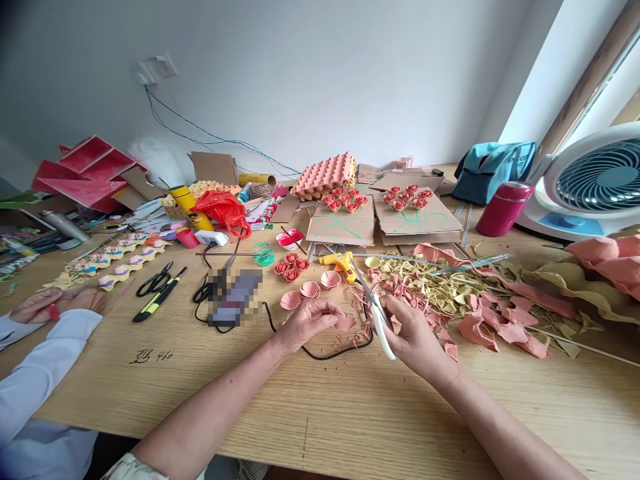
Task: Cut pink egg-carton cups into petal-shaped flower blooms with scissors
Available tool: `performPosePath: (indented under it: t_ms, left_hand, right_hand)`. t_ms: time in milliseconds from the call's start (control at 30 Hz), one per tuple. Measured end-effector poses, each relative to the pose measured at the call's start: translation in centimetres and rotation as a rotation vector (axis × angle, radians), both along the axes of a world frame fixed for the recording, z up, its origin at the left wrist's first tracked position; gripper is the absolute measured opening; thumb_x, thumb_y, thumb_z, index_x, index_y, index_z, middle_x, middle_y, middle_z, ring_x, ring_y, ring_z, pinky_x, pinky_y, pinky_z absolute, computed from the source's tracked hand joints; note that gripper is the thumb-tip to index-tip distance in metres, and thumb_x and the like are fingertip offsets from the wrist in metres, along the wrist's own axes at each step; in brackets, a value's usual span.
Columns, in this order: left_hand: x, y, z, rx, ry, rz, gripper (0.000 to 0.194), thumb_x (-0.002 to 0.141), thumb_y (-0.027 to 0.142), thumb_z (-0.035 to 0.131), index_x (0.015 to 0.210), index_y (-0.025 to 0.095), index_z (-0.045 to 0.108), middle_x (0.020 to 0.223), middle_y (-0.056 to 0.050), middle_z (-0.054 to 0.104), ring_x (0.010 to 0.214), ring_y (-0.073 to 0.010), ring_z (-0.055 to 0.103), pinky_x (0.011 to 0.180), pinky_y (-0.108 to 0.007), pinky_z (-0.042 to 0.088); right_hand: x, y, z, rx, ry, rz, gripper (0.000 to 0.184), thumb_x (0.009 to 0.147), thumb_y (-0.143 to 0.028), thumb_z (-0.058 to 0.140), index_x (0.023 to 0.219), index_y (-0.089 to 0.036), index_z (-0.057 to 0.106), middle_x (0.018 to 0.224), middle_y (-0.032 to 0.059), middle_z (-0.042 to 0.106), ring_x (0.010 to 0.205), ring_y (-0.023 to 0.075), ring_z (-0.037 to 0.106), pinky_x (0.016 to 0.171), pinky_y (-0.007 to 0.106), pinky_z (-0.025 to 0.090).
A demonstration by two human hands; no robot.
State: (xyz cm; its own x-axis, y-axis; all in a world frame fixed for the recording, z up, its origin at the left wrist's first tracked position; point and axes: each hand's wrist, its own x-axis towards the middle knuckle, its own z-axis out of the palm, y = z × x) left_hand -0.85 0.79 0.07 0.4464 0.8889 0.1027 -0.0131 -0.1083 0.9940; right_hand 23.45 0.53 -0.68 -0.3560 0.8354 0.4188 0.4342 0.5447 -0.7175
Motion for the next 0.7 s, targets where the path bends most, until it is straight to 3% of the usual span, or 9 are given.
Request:
performPosePath:
  t_ms: [167, 367, 600, 700]
  left_hand:
    - [0.2, 0.2, -0.6, -0.017, 0.058, 0.018, 0.022, 0.079, 0.037, 0.075, 0.086, 0.016, 0.072, 0.084, -0.004, 0.074, 0.083, -0.0175, 0.067, 0.085, -0.033, 0.051]
    - [0.4, 0.2, -1.0, -0.073, -0.065, -0.004, 0.035, 0.075, 0.045, 0.081, 0.091, 0.016, 0.069, 0.085, -0.004, 0.07, 0.078, -0.0155, 0.062, 0.078, -0.031, 0.049]
    - [0.2, 0.3, -0.6, -0.094, -0.089, 0.086, 0.041, 0.071, 0.044, 0.084, 0.095, 0.016, 0.068, 0.077, 0.001, 0.06, 0.073, -0.0116, 0.056, 0.075, -0.027, 0.044]
    - [0.1, 0.5, -0.7, -0.092, -0.093, 0.092, 0.041, 0.073, 0.045, 0.082, 0.098, 0.016, 0.066, 0.084, -0.001, 0.063, 0.076, -0.0132, 0.058, 0.075, -0.028, 0.045]
  right_hand:
    - [0.0, 0.1, -0.2, -0.146, 0.162, 0.038, 0.02, 0.089, -0.038, 0.07, 0.089, -0.023, 0.057, 0.079, -0.0006, 0.059, 0.074, 0.0166, 0.052, 0.067, 0.028, 0.044]
    - [-0.1, 0.1, -0.1, -0.269, 0.233, 0.1, 0.024, 0.088, -0.04, 0.073, 0.093, -0.023, 0.057, 0.084, -0.0003, 0.059, 0.075, 0.0165, 0.054, 0.064, 0.027, 0.045]
    - [-0.6, -0.4, 1.0, -0.264, 0.243, 0.068, 0.033, 0.084, -0.046, 0.077, 0.086, -0.022, 0.055, 0.08, 0.0001, 0.058, 0.071, 0.0168, 0.055, 0.06, 0.027, 0.046]
    - [-0.9, -0.5, 1.4, -0.264, 0.282, 0.073, 0.034, 0.084, -0.049, 0.075, 0.09, -0.022, 0.055, 0.08, -0.0001, 0.058, 0.071, 0.0165, 0.055, 0.062, 0.028, 0.046]
